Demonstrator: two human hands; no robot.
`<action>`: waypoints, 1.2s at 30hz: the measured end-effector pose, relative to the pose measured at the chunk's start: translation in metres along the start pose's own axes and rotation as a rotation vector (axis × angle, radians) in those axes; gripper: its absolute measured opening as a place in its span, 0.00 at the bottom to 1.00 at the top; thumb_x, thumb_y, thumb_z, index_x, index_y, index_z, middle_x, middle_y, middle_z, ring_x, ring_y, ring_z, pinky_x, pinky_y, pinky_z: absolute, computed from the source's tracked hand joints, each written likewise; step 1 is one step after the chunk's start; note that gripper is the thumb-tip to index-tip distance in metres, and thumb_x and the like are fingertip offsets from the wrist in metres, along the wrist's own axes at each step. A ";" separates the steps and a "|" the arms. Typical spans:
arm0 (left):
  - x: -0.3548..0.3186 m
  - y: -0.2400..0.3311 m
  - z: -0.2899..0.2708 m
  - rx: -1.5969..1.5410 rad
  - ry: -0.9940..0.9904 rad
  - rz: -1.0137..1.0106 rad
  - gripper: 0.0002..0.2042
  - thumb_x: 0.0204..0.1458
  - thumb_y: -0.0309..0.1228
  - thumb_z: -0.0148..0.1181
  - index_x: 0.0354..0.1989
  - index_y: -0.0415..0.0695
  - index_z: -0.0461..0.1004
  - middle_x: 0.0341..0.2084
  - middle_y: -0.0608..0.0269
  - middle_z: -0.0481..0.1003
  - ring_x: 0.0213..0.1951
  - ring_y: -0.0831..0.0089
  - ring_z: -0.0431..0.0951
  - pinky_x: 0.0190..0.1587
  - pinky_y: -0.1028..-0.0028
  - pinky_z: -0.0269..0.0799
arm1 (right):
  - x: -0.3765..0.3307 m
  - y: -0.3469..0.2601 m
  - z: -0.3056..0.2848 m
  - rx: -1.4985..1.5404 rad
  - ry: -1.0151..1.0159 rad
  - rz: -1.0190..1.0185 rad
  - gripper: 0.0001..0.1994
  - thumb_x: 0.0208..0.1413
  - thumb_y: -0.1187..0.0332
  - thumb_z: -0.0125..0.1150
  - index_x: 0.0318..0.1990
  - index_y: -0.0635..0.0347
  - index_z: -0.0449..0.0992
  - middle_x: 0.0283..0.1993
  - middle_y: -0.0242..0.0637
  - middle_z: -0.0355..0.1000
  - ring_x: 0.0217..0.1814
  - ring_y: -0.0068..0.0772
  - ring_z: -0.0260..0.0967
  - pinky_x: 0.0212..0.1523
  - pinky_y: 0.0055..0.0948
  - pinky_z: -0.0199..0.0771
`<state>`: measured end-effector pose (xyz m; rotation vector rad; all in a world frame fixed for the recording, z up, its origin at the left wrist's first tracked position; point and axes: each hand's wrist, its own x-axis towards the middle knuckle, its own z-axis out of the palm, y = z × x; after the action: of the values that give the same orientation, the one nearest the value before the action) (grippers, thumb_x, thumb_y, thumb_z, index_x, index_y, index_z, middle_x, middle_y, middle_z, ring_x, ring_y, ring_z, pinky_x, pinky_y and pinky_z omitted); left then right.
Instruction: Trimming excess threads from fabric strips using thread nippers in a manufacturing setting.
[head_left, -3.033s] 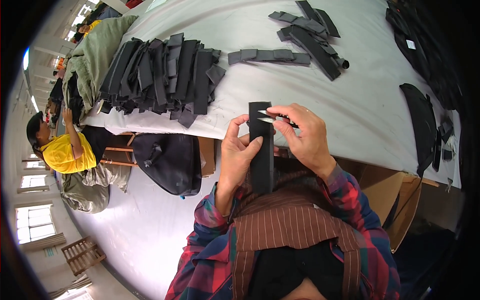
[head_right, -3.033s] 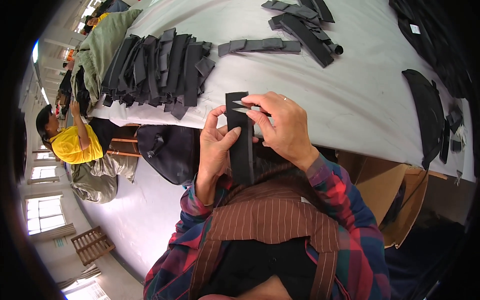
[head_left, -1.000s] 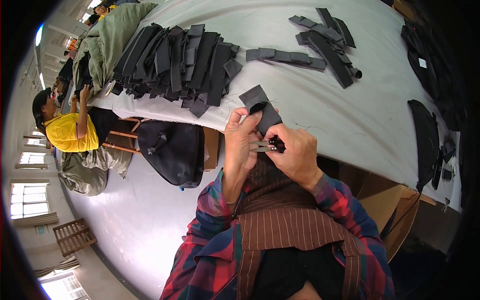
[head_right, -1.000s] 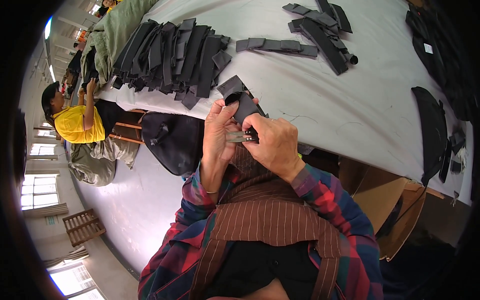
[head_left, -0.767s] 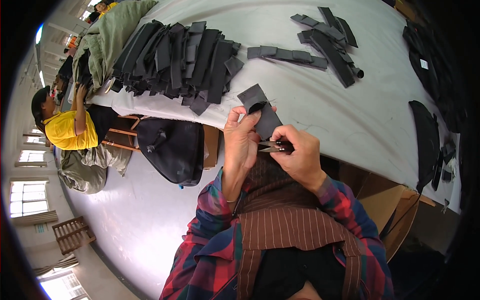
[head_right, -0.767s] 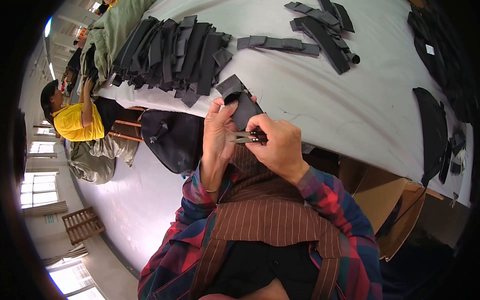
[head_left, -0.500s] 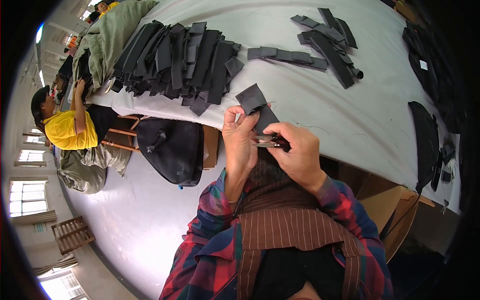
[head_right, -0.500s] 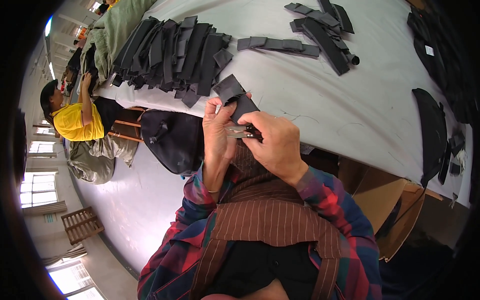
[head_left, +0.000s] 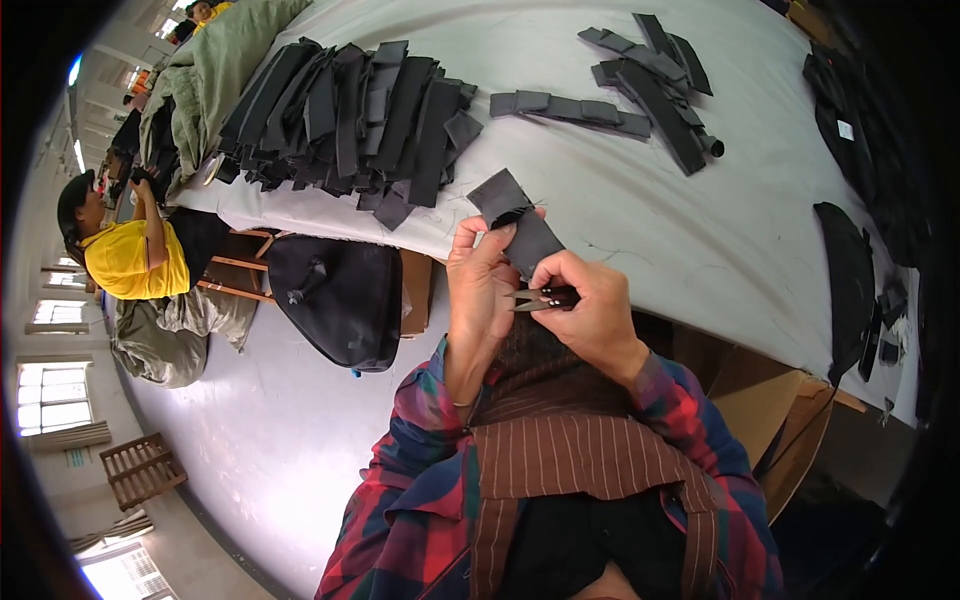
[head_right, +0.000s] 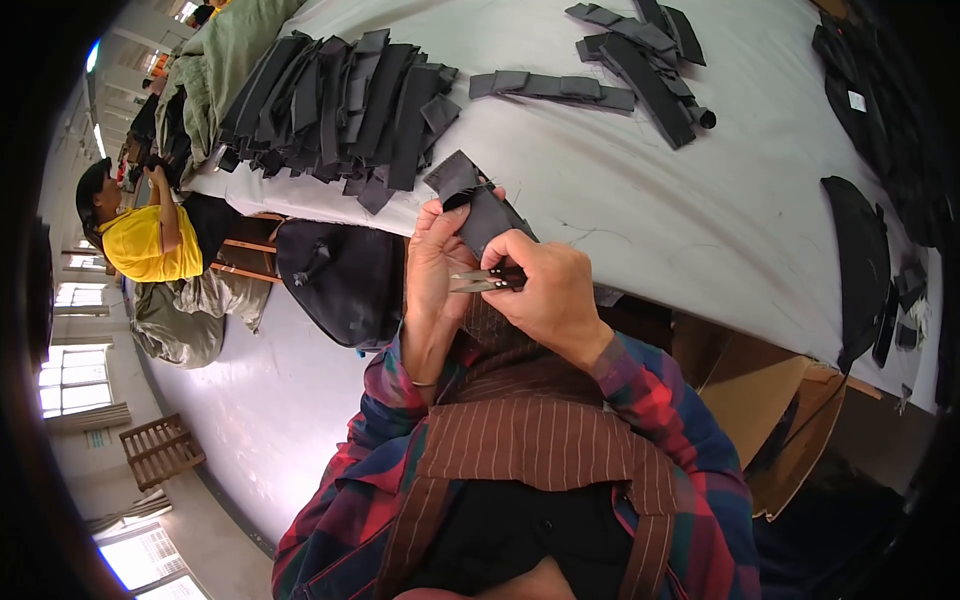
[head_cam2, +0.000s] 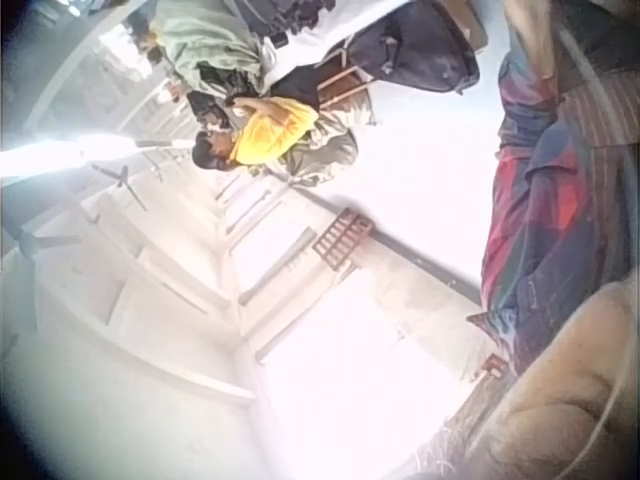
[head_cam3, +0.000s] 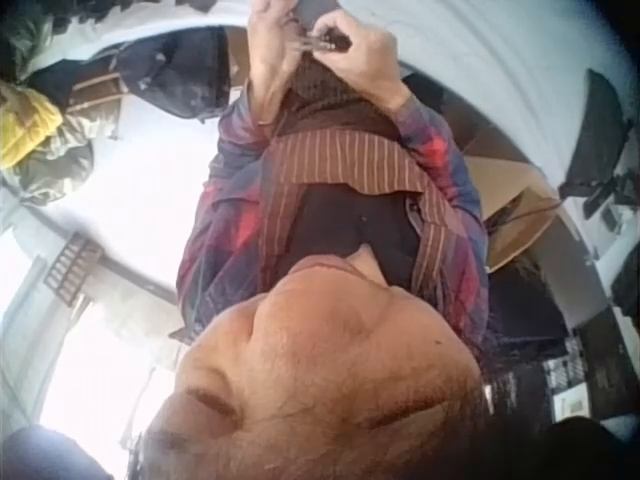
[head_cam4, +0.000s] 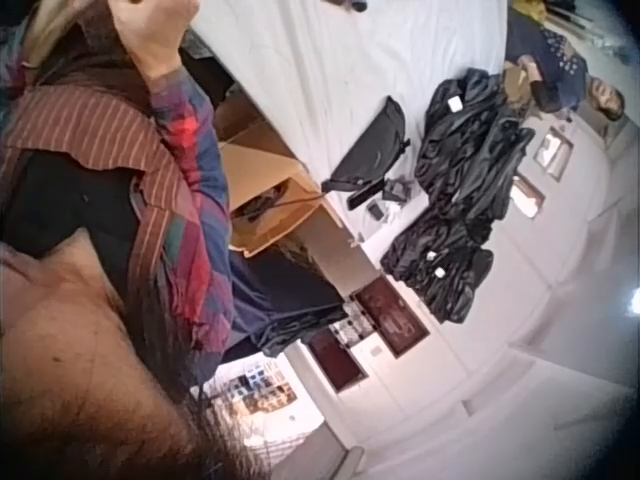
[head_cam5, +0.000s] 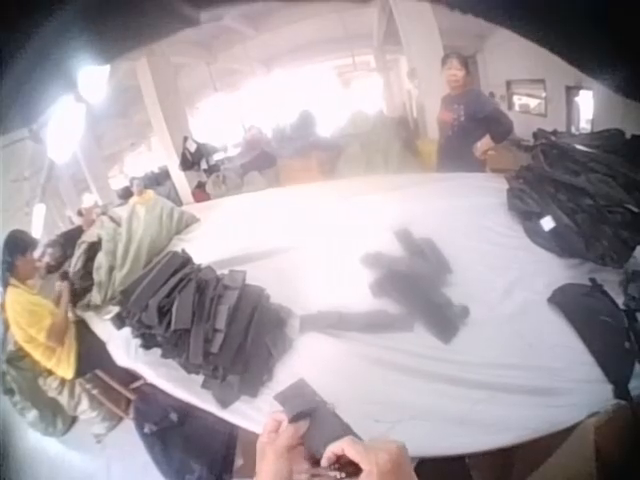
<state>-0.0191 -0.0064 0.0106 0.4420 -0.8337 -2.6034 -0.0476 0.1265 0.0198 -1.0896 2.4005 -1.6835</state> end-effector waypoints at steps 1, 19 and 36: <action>0.001 0.001 -0.001 0.022 0.005 0.020 0.08 0.52 0.18 0.53 0.34 0.46 0.63 0.39 0.44 0.75 0.47 0.55 0.76 0.46 0.64 0.74 | -0.001 0.001 -0.003 0.116 -0.030 0.071 0.11 0.37 0.71 0.68 0.29 0.55 0.71 0.24 0.30 0.72 0.23 0.32 0.70 0.24 0.28 0.66; 0.001 0.007 -0.001 0.132 0.004 0.107 0.09 0.53 0.19 0.53 0.33 0.48 0.61 0.40 0.45 0.76 0.47 0.60 0.76 0.43 0.69 0.72 | 0.005 -0.008 -0.029 -0.274 0.007 -0.206 0.05 0.45 0.66 0.65 0.31 0.51 0.76 0.24 0.28 0.69 0.25 0.34 0.66 0.26 0.32 0.58; -0.002 0.006 0.004 0.177 0.017 0.139 0.06 0.53 0.18 0.52 0.33 0.44 0.63 0.40 0.47 0.74 0.48 0.55 0.76 0.46 0.66 0.74 | 0.004 -0.009 -0.025 -0.334 0.102 -0.197 0.05 0.47 0.64 0.63 0.30 0.51 0.76 0.22 0.28 0.67 0.24 0.33 0.64 0.25 0.31 0.56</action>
<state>-0.0174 -0.0083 0.0175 0.4379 -1.0549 -2.4065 -0.0558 0.1428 0.0396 -1.3517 2.7972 -1.4490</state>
